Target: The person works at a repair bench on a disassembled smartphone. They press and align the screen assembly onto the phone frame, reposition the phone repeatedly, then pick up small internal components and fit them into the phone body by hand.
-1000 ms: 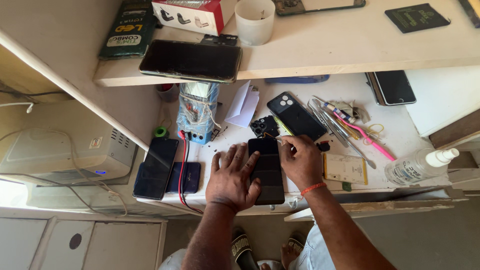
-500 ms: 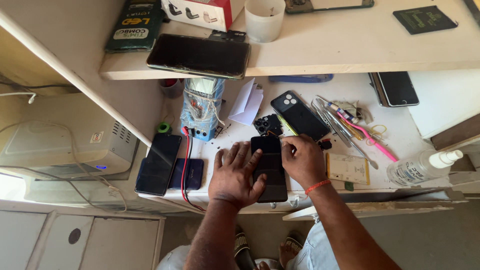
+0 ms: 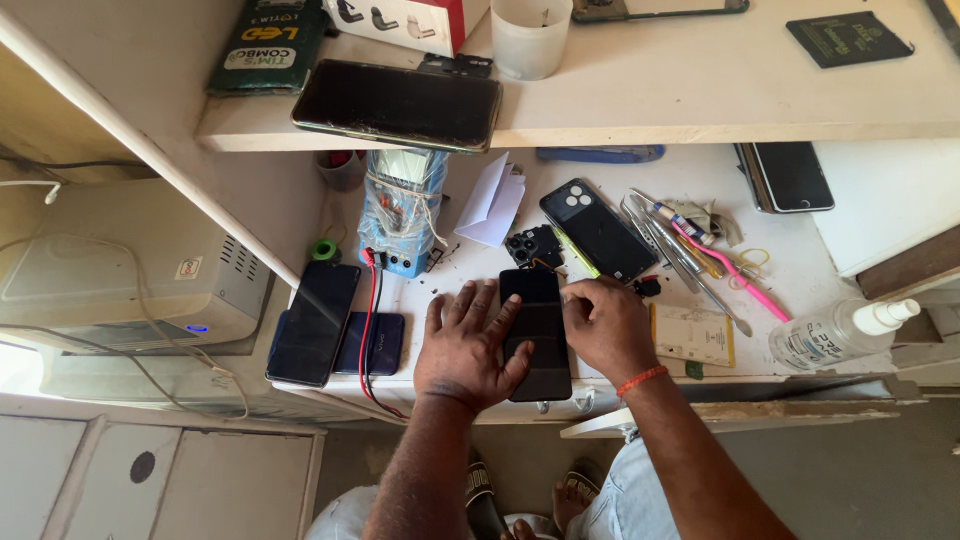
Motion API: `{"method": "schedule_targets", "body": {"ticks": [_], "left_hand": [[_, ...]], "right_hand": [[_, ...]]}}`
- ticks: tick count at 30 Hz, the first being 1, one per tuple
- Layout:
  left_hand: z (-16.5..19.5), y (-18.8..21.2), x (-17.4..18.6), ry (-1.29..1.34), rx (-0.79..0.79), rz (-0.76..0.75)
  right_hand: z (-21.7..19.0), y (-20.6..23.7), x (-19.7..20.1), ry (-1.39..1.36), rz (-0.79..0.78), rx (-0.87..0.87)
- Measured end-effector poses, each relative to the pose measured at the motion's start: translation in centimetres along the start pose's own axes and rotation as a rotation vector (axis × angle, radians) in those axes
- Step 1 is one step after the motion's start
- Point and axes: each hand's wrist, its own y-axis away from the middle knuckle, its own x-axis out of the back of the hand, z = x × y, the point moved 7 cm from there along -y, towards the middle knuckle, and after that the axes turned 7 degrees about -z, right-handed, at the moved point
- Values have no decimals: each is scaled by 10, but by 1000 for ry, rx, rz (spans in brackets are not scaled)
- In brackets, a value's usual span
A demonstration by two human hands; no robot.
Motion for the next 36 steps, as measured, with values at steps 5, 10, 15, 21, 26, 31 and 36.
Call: {"method": "schedule_targets", "body": {"ticks": [5, 10, 15, 21, 26, 31, 36], "left_hand": [[-1, 0, 0, 2, -3, 17], [0, 1, 1, 3, -14, 22], [0, 0, 2, 16, -2, 3], [2, 0, 5, 15, 2, -3], [2, 1, 7, 24, -4, 16], [2, 1, 5, 30, -8, 17], [2, 1, 6, 18, -9, 28]], "right_hand": [[1, 3, -1, -25, -6, 1], [3, 6, 0, -55, -18, 25], [4, 6, 3, -133, 94, 39], [3, 0, 3, -99, 129, -11], [2, -7, 3, -140, 108, -3], [3, -7, 0, -141, 77, -22], [-1, -10, -1, -121, 63, 25]]}}
